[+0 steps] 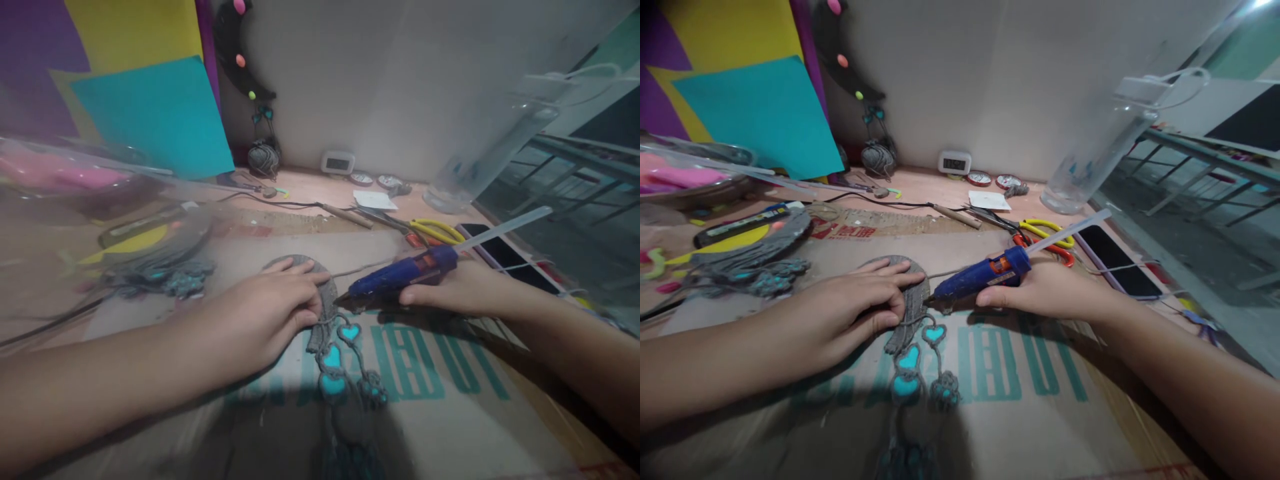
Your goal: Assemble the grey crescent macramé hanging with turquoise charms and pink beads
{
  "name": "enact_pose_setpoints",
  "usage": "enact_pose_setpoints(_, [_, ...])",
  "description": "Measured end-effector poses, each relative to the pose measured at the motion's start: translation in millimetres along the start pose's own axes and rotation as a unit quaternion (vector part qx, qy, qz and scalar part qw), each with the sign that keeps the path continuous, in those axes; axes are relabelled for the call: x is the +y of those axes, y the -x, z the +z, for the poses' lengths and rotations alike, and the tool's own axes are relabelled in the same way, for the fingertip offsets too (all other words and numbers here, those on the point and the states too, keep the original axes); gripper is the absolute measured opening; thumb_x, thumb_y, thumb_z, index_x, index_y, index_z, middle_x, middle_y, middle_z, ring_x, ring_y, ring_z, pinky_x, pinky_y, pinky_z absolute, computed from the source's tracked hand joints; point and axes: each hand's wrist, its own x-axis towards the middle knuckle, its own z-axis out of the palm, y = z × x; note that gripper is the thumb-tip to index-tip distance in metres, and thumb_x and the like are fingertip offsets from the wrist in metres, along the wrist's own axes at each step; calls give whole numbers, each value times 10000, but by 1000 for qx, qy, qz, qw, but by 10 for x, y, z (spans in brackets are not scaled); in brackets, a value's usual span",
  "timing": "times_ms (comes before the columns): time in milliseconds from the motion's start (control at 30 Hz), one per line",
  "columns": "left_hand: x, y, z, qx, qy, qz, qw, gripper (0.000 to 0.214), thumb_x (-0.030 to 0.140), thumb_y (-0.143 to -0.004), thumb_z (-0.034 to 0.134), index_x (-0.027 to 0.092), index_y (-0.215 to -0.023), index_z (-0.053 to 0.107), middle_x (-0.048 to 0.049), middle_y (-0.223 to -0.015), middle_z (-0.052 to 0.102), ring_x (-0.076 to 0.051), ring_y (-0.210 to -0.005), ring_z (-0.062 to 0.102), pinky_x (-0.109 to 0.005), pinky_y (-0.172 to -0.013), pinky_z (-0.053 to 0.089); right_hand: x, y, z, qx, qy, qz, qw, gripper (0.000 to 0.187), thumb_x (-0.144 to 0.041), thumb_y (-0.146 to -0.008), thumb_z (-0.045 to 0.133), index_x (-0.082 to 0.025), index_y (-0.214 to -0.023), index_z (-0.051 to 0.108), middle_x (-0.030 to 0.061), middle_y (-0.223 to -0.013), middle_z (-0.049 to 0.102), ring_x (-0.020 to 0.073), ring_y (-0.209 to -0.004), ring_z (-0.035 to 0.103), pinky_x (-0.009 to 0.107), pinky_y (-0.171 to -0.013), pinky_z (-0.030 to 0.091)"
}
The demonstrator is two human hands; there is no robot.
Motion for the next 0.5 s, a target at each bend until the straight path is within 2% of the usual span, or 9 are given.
enact_pose_setpoints(100, [-8, 1, 2, 14, 2, 1, 1000, 213, 248, -981, 408, 218, -830, 556, -49, -1322, 636, -226, -1296, 515, -426, -1076, 410, 29, -10, -93, 51, -63, -27, 996, 462, -660, -684, 664, -205, -732, 735, 68, -729, 723, 253, -721, 677, 351, -647, 556])
enact_pose_setpoints(167, [-13, 5, 14, 28, 2, -4, 1000, 220, 244, -986, 385, 214, -839, 545, -64, -1271, 649, -233, -1238, 547, -404, -995, 462, 41, 3, -188, 94, -112, -54, 988, 438, -611, -761, 642, -180, -750, 722, 76, -729, 710, 213, -689, 650, 315, -632, 526])
enact_pose_setpoints(267, [-22, 6, 49, 52, 2, -22, 998, 231, 259, -996, 355, 212, -853, 530, -82, -1180, 659, -238, -1108, 601, -391, -897, 495, 45, 28, -362, 143, -222, -76, 962, 416, -574, -828, 623, -167, -840, 707, 83, -819, 716, 166, -677, 607, 272, -609, 483])
enact_pose_setpoints(333, [-30, -2, 71, 64, 2, -33, 997, 229, 277, -1002, 345, 215, -874, 524, -84, -1145, 659, -234, -1033, 620, -390, -861, 500, 40, 14, -487, 185, -263, -92, 942, 406, -561, -847, 611, -164, -829, 690, 80, -861, 709, 145, -685, 581, 253, -611, 466])
enact_pose_setpoints(433, [-41, -23, 86, 78, -2, -47, 996, 210, 295, -1007, 341, 223, -938, 525, -76, -1097, 665, -224, -964, 633, -377, -819, 503, 55, -117, -654, 245, -163, -83, 952, 372, -515, -883, 579, -161, -862, 692, 67, -851, 670, 128, -714, 556, 229, -627, 451])
enact_pose_setpoints(500, [-47, -39, 87, 85, -13, -54, 995, 209, 299, -1009, 340, 221, -952, 526, -71, -1052, 673, -220, -929, 638, -367, -798, 502, 113, -290, -724, 252, -63, -23, 965, 383, -521, -878, 577, -168, -958, 703, 59, -826, 650, 124, -676, 540, 226, -581, 438])
